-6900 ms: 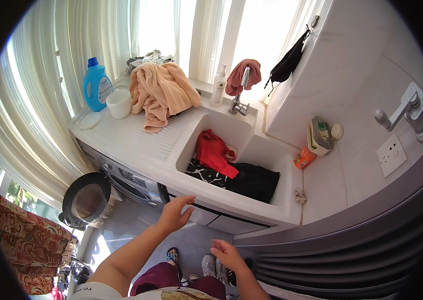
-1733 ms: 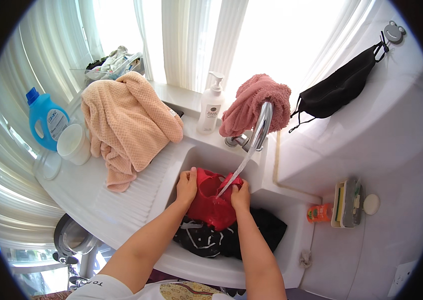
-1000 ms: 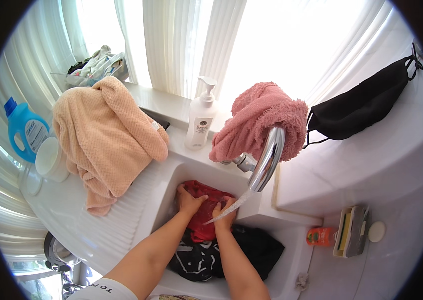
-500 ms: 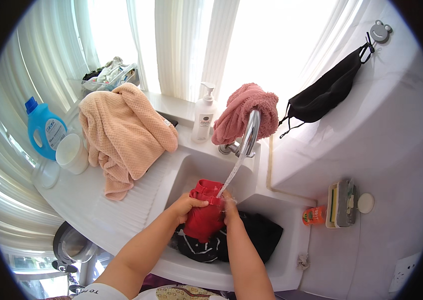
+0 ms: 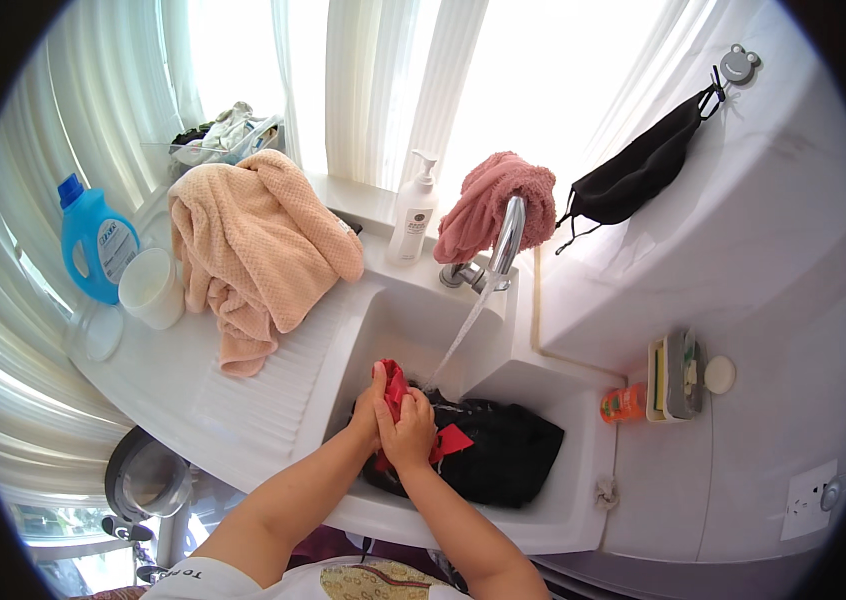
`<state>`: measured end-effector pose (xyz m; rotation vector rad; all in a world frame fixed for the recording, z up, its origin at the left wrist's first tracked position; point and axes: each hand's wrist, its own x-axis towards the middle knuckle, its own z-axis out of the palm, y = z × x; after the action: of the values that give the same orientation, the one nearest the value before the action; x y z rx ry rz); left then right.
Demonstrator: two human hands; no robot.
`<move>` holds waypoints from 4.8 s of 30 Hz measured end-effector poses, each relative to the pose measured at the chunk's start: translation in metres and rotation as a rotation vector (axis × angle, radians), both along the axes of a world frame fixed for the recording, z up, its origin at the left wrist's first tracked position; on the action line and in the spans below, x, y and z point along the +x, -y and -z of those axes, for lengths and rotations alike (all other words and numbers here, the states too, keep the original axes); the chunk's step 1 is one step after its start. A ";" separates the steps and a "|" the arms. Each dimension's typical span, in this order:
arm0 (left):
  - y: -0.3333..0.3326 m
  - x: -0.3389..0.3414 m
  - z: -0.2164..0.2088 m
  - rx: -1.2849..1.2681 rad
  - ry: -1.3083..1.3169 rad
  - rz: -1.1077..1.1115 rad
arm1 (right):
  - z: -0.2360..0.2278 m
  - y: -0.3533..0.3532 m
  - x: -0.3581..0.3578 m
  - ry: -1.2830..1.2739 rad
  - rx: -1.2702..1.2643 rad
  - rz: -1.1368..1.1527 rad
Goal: The person washes a red garment and a black-and-white striped garment by hand in a sink, using water and liquid from a white container.
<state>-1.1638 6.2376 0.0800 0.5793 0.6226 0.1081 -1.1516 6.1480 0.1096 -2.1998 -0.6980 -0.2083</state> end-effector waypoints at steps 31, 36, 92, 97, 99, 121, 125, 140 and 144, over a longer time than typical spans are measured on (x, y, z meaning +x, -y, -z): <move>-0.027 0.086 0.049 1.340 -0.522 0.202 | 0.057 -0.011 0.112 -0.213 -0.481 0.106; -0.013 0.082 0.112 1.674 -0.593 0.341 | 0.113 -0.021 0.114 -0.340 -0.903 -0.120; 0.001 0.009 -0.038 0.800 -0.395 0.195 | 0.020 0.014 0.041 -0.762 0.332 0.047; -0.029 0.041 -0.007 0.999 -0.430 0.027 | 0.028 0.041 0.112 -0.731 0.112 0.371; -0.034 0.057 0.005 1.262 -0.437 0.192 | 0.035 0.034 0.113 -0.538 -0.207 0.322; -0.030 0.090 0.045 0.689 -0.569 0.253 | 0.097 0.033 0.133 -0.467 -0.492 -0.335; -0.023 0.054 -0.005 0.044 -0.377 0.120 | 0.060 0.053 0.130 -0.937 0.088 -0.378; -0.028 -0.018 -0.076 0.274 0.024 0.198 | -0.011 0.035 0.062 -1.166 0.778 -0.185; -0.019 -0.015 -0.052 0.237 -0.038 0.122 | 0.004 0.026 0.044 -0.489 0.393 -0.182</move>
<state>-1.1784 6.2561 0.1322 0.8486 0.6137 0.0566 -1.1072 6.1216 0.1055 -1.7044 -0.5216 0.2601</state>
